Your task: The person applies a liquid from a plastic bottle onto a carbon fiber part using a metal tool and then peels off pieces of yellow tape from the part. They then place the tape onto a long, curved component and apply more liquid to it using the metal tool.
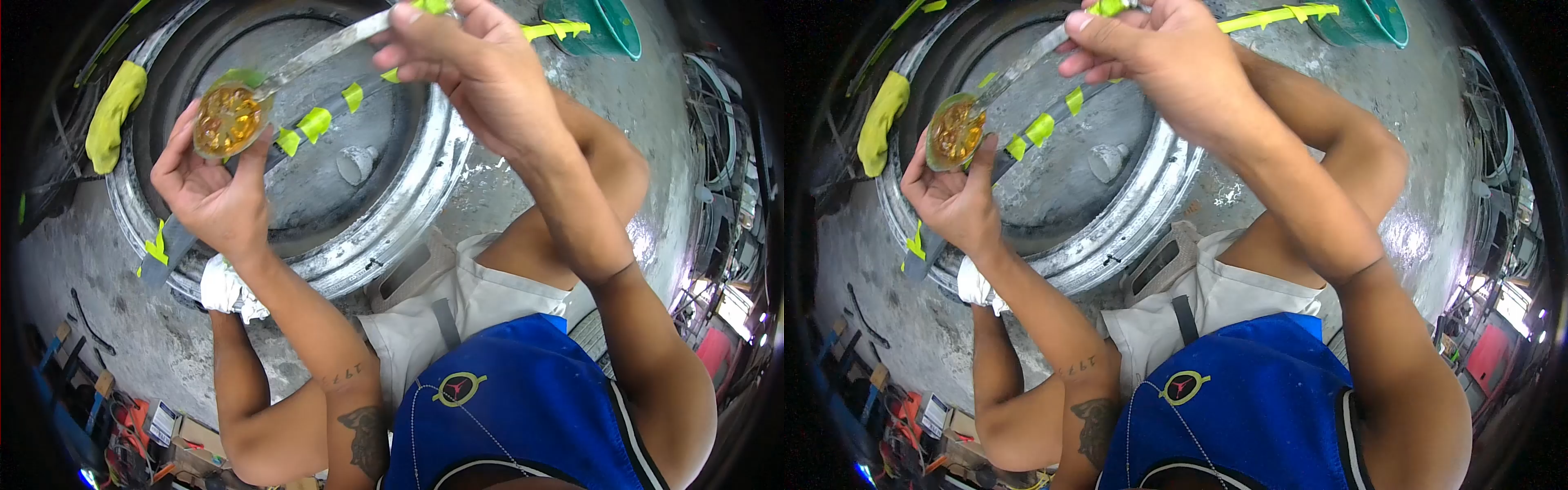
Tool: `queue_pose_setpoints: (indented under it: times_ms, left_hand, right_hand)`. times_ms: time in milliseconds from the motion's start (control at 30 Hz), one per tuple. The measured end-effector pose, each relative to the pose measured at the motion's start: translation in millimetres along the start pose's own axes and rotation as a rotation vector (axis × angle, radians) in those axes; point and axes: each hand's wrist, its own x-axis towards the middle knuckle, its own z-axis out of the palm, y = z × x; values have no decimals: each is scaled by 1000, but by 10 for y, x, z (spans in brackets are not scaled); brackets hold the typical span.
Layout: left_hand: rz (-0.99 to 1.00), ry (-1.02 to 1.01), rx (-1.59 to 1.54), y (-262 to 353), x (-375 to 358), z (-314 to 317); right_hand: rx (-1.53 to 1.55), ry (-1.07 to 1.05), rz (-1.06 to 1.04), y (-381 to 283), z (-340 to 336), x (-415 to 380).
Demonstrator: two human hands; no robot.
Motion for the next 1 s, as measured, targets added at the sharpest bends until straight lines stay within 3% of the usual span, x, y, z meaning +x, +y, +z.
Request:
queue_pose_setpoints:
  times_ms: [200, 600, 833, 1000]
  left_hand:
    - [-104, 50, 39, 38, 7, -18]
    - [-141, 56, 126, 78, 109, 50]
    - [-138, 57, 145, 61, 160, 80]
    - [-137, 66, 144, 50, 141, 71]
  right_hand:
    - [191, 186, 194, 99, -219, -307]
    - [354, 193, 376, 526, -887, -881]
    - [359, 190, 368, 549, -873, -780]
    - [123, 264, 173, 577, -729, -720]
